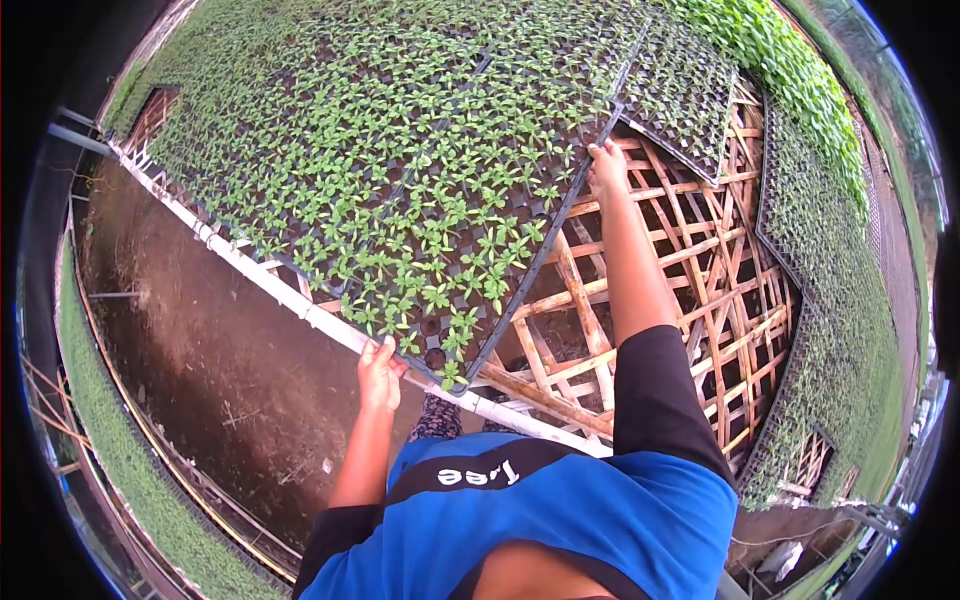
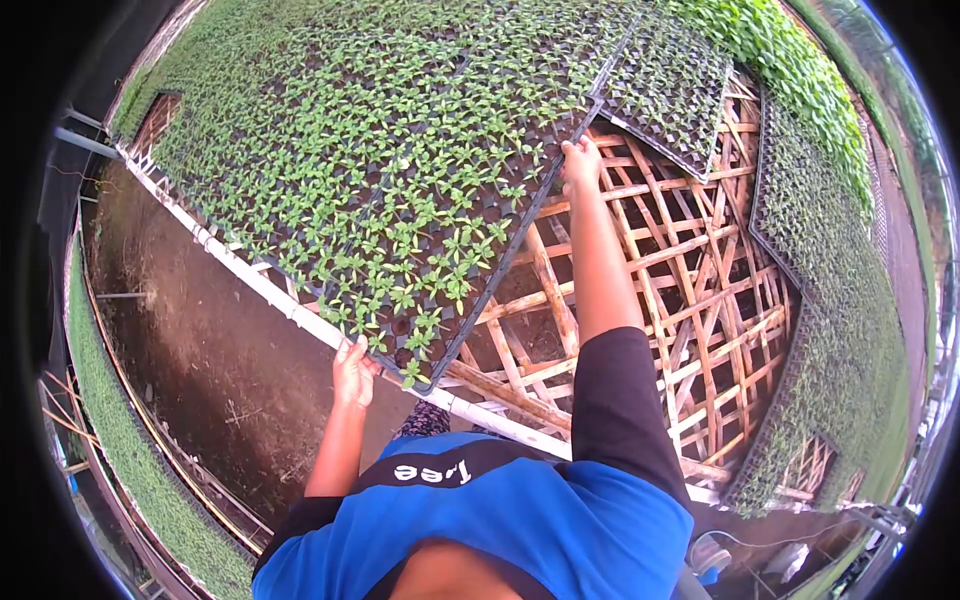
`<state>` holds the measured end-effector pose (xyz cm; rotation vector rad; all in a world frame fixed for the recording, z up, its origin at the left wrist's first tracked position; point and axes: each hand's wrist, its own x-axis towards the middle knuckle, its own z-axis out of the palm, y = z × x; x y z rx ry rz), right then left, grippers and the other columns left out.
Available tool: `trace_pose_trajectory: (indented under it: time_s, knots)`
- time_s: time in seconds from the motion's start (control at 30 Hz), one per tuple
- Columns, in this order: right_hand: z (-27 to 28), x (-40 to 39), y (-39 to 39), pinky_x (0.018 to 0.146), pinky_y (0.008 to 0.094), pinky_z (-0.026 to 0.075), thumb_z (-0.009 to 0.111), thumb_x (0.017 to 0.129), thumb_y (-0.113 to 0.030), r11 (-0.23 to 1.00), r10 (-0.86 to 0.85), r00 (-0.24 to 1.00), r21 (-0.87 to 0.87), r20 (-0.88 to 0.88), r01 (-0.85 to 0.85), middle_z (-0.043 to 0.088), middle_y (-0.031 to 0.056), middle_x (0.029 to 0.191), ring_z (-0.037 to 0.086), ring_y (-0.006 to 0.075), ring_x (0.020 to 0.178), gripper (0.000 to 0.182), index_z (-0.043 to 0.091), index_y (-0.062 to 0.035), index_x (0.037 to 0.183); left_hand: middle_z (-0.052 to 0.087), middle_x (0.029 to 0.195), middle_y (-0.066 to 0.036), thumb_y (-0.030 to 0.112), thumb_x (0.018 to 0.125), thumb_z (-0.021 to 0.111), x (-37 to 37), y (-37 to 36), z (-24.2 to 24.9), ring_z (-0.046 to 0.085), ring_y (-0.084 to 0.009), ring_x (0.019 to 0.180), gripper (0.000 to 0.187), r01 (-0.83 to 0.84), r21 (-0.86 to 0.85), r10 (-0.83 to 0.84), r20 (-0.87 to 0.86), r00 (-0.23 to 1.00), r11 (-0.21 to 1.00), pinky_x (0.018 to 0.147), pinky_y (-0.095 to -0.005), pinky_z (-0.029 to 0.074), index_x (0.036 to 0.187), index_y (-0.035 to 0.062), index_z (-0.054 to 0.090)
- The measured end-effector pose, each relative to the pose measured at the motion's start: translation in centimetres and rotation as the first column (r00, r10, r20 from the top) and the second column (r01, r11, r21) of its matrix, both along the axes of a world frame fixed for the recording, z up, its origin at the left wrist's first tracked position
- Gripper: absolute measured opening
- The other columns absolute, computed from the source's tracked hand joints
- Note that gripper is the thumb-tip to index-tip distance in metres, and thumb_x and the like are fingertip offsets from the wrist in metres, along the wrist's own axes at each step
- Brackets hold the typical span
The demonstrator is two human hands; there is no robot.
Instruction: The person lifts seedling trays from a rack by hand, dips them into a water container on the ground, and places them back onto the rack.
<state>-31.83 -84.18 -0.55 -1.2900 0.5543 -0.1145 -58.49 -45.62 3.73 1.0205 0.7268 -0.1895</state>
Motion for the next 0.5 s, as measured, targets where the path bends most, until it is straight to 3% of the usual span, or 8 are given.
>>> trace_pose_trajectory:
  time_s: [0.1, 0.13, 0.2, 0.27, 0.47, 0.5]
  knots:
    - [0.0, 0.7, 0.6, 0.04, 0.0239, 0.037, 0.055, 0.074, -0.005, 0.994, -0.106, 0.994, 0.02, -0.014, 0.107, 0.051, 0.0031, 0.079, 0.049, 0.0104, 0.057, 0.04, 0.041, -0.0018, 0.111, 0.053, 0.075, 0.003, 0.013, 0.079, 0.054, -0.2, -0.4, 0.0, 0.05, -0.0093, 0.059, 0.009, 0.023, 0.011, -0.023, -0.031, 0.999, 1.0, 0.054, -0.025, 0.041, 0.082, 0.0141, 0.047]
    - [-1.2, 1.5, 0.2, 0.05, 0.0262, 0.041, 0.056, 0.074, -0.005, 0.995, -0.099, 0.995, 0.002, -0.007, 0.099, 0.052, 0.0041, 0.083, 0.051, 0.0127, 0.065, 0.04, 0.042, -0.0007, 0.111, 0.053, 0.074, 0.003, 0.013, 0.079, 0.054, -0.3, -0.6, -0.2, 0.05, -0.0095, 0.059, 0.008, 0.037, 0.024, -0.036, -0.046, 0.998, 0.999, 0.054, -0.025, 0.04, 0.082, 0.0144, 0.047]
    - [-3.2, 2.6, -0.2, 0.047, 0.0262, 0.042, 0.05, 0.077, -0.005, 0.987, -0.137, 0.99, -0.092, -0.017, 0.135, 0.053, 0.0002, 0.077, 0.052, 0.0105, 0.06, 0.024, 0.047, -0.0074, 0.101, 0.053, 0.074, 0.003, 0.013, 0.079, 0.054, -0.3, -0.8, -0.1, 0.05, -0.01, 0.059, 0.008, 0.052, 0.029, -0.051, -0.053, 0.997, 0.998, 0.054, -0.0254, 0.04, 0.083, 0.0149, 0.047]
    - [-4.0, 2.7, -0.2, 0.046, 0.0251, 0.041, 0.05, 0.077, -0.005, 0.972, -0.182, 0.983, -0.156, -0.023, 0.176, 0.053, 0.0003, 0.077, 0.052, 0.0101, 0.06, 0.024, 0.047, -0.0071, 0.101, 0.053, 0.075, 0.002, 0.014, 0.079, 0.054, -0.3, -0.6, -0.3, 0.05, -0.0103, 0.058, 0.009, 0.06, 0.033, -0.058, -0.061, 0.996, 0.998, 0.055, -0.0264, 0.04, 0.084, 0.0151, 0.047]
    - [-1.1, -0.6, 0.6, 0.044, 0.0212, 0.038, 0.05, 0.081, -0.016, 0.996, -0.058, 0.998, 0.073, -0.016, 0.059, 0.051, -0.0039, 0.074, 0.045, 0.0055, 0.054, 0.021, 0.049, -0.0128, 0.101, 0.05, 0.077, -0.001, 0.018, 0.079, 0.056, -0.6, 0.7, -0.9, 0.048, -0.0162, 0.07, 0.016, 0.133, 0.001, -0.132, -0.084, 0.988, 0.991, 0.063, -0.0315, 0.041, 0.088, 0.0144, 0.045]
    - [-0.1, -1.6, 0.7, 0.049, 0.0213, 0.039, 0.051, 0.08, -0.018, 0.995, -0.041, 0.996, 0.084, -0.083, 0.048, 0.051, -0.0047, 0.076, 0.046, 0.0052, 0.059, 0.025, 0.048, -0.0137, 0.105, 0.049, 0.076, -0.002, 0.019, 0.079, 0.056, -0.8, 1.3, -1.3, 0.048, -0.0166, 0.07, 0.016, 0.124, -0.01, -0.125, -0.087, 0.988, 0.992, 0.063, -0.0321, 0.041, 0.089, 0.014, 0.044]
